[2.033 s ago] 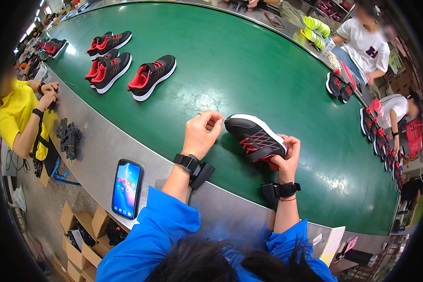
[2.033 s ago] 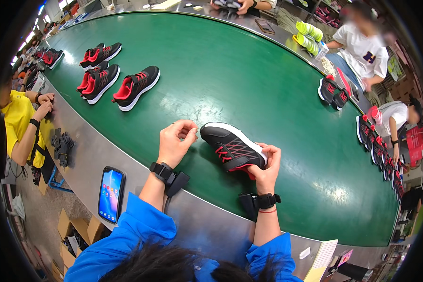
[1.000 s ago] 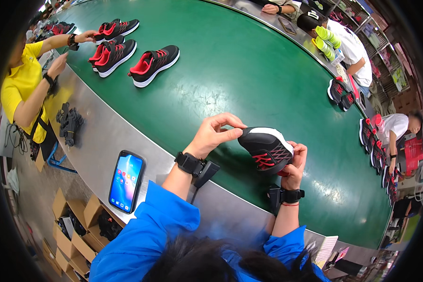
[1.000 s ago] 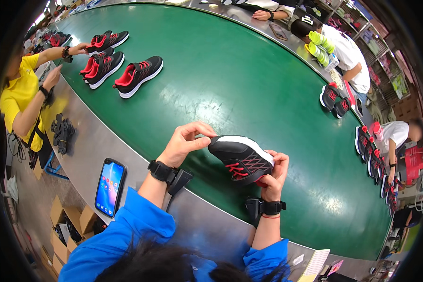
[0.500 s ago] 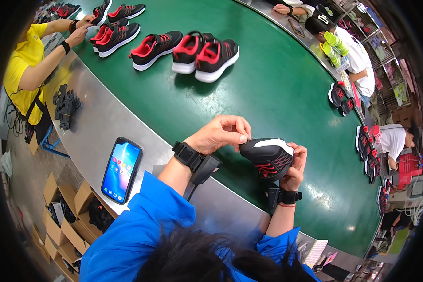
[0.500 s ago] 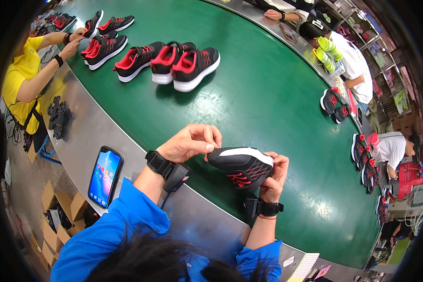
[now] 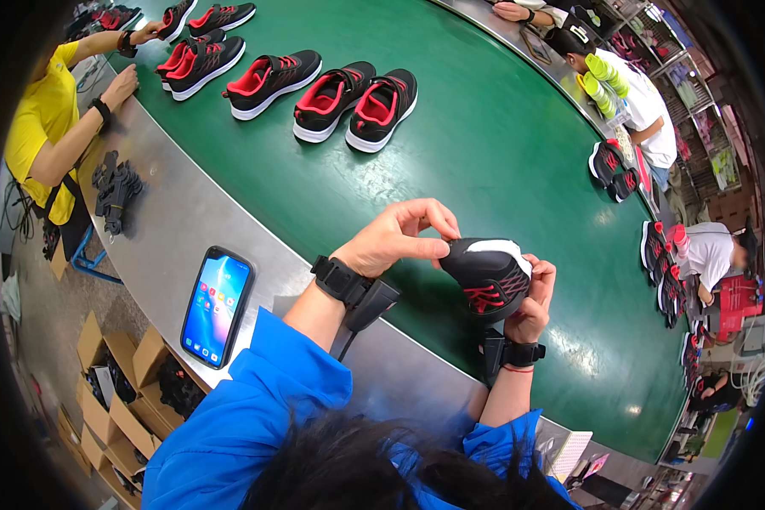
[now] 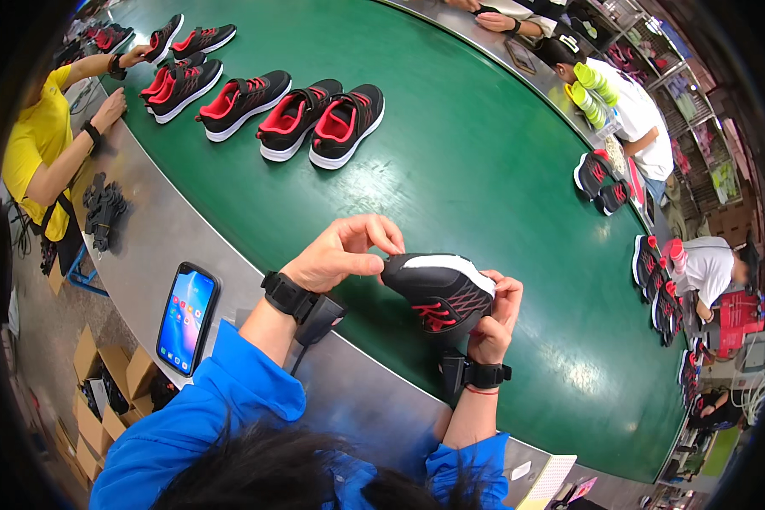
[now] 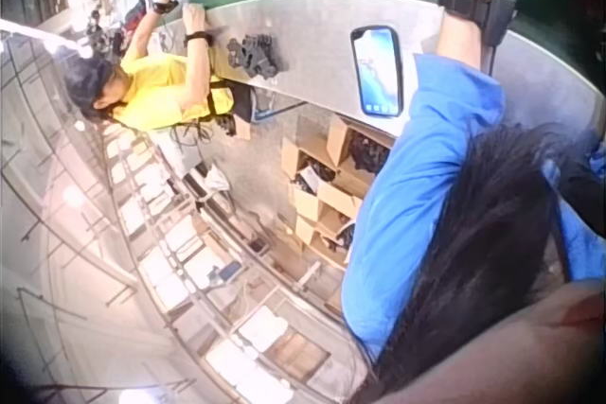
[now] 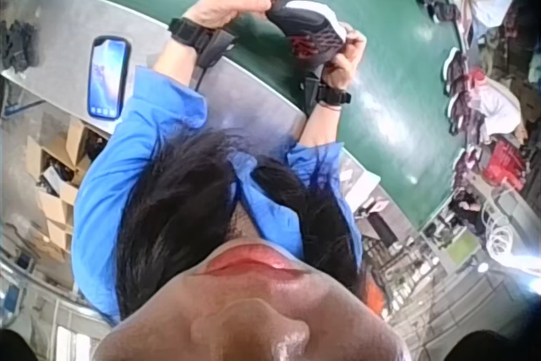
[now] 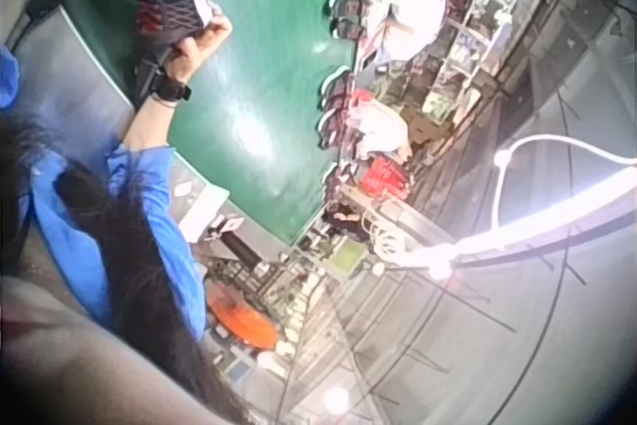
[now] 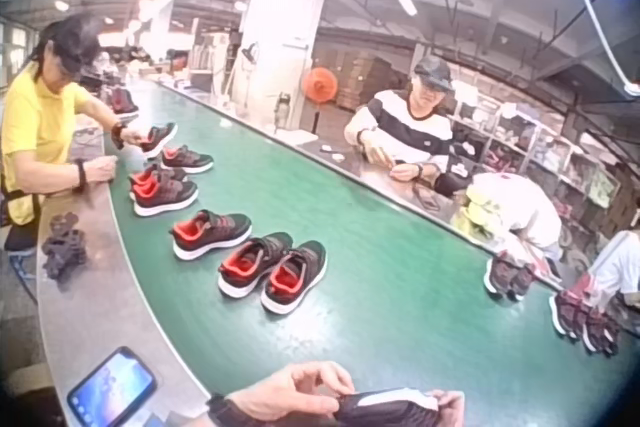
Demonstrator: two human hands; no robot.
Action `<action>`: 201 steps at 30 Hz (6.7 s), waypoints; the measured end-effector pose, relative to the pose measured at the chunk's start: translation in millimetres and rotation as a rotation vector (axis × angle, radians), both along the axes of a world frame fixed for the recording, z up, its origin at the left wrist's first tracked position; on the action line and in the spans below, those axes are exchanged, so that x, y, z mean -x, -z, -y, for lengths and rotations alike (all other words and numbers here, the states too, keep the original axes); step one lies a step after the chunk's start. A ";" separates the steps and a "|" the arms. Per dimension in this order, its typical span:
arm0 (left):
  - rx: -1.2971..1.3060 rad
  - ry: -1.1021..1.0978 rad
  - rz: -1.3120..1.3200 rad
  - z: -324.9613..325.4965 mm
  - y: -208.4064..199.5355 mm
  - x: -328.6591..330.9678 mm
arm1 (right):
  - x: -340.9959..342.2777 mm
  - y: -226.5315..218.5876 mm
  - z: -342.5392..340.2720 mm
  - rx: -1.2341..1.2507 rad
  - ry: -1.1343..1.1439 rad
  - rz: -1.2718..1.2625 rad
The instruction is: The person inspects black and red sneakers on a green conveyor belt, picking up pairs, turning them over, and wiping them with a sponge. The person also adjusts the head-mounted camera during the task.
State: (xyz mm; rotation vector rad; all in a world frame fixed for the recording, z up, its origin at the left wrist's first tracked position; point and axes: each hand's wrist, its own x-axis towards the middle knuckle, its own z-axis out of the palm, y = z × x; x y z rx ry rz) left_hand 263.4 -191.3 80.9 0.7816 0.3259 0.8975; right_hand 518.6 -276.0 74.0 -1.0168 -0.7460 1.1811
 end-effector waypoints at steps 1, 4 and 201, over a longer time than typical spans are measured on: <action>0.007 -0.029 -0.016 0.3 0.5 -0.4 | 0.5 0.1 -0.1 0.003 0.016 0.015; 0.020 -0.101 -0.053 1.1 4.1 -0.9 | -1.6 3.9 -0.2 -0.012 -0.013 0.031; 0.267 -0.183 -0.261 38.9 35.2 -72.9 | -32.3 3.3 25.8 0.373 0.009 0.011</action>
